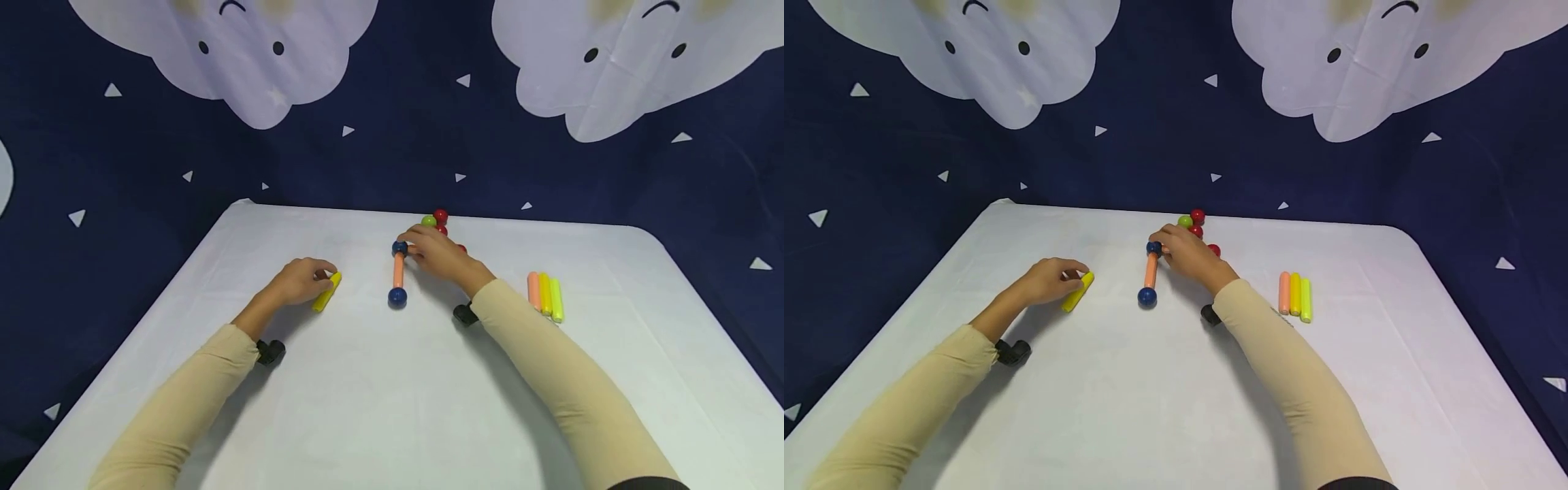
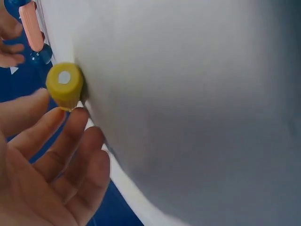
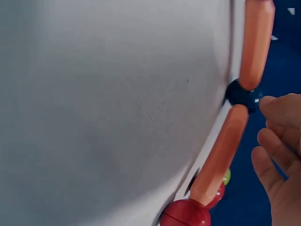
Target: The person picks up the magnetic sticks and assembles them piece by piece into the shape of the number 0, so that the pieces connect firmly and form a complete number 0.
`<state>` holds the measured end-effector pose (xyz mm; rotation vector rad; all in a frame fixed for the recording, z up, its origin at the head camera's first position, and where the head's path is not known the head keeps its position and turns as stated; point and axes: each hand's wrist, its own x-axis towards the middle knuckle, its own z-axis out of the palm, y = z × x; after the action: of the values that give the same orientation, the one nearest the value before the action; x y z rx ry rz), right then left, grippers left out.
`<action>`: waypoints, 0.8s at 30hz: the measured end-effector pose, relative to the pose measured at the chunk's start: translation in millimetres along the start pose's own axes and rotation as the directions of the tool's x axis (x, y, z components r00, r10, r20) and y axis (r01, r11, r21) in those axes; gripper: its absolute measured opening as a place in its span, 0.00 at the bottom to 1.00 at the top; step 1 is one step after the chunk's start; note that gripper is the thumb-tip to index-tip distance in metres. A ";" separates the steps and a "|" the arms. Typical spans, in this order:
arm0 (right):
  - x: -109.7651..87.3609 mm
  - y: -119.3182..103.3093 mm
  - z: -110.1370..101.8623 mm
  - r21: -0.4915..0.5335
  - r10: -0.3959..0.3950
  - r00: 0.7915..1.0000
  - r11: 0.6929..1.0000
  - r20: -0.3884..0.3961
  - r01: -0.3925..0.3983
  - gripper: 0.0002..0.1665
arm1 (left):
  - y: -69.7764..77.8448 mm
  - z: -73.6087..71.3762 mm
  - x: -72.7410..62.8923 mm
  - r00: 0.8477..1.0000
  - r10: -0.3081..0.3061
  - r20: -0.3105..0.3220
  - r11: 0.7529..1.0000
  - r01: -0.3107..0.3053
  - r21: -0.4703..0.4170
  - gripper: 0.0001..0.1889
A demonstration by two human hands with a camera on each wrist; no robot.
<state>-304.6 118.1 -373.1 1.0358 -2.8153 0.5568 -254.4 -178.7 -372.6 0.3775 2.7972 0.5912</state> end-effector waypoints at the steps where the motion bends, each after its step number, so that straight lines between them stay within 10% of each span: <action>1: 3.4 -0.1 0.7 -0.007 0.011 1.000 1.000 0.020 -0.011 0.22 | -0.8 1.3 -1.2 1.000 -0.007 -0.005 1.000 0.007 -0.011 0.21; 13: 31.3 2.7 5.7 -0.011 0.127 0.973 0.992 0.193 -0.127 0.29 | 5.3 2.0 -4.2 0.997 -0.066 0.032 0.995 0.068 -0.072 0.21; 24: 34.0 8.2 19.4 0.023 0.122 0.985 0.992 0.120 -0.125 0.24 | 9.4 5.3 -8.8 0.995 -0.079 0.061 0.994 0.083 -0.072 0.21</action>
<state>-335.1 96.1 -386.6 0.9334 -3.0005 0.5694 -242.8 -171.2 -371.6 0.2601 2.7112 0.6533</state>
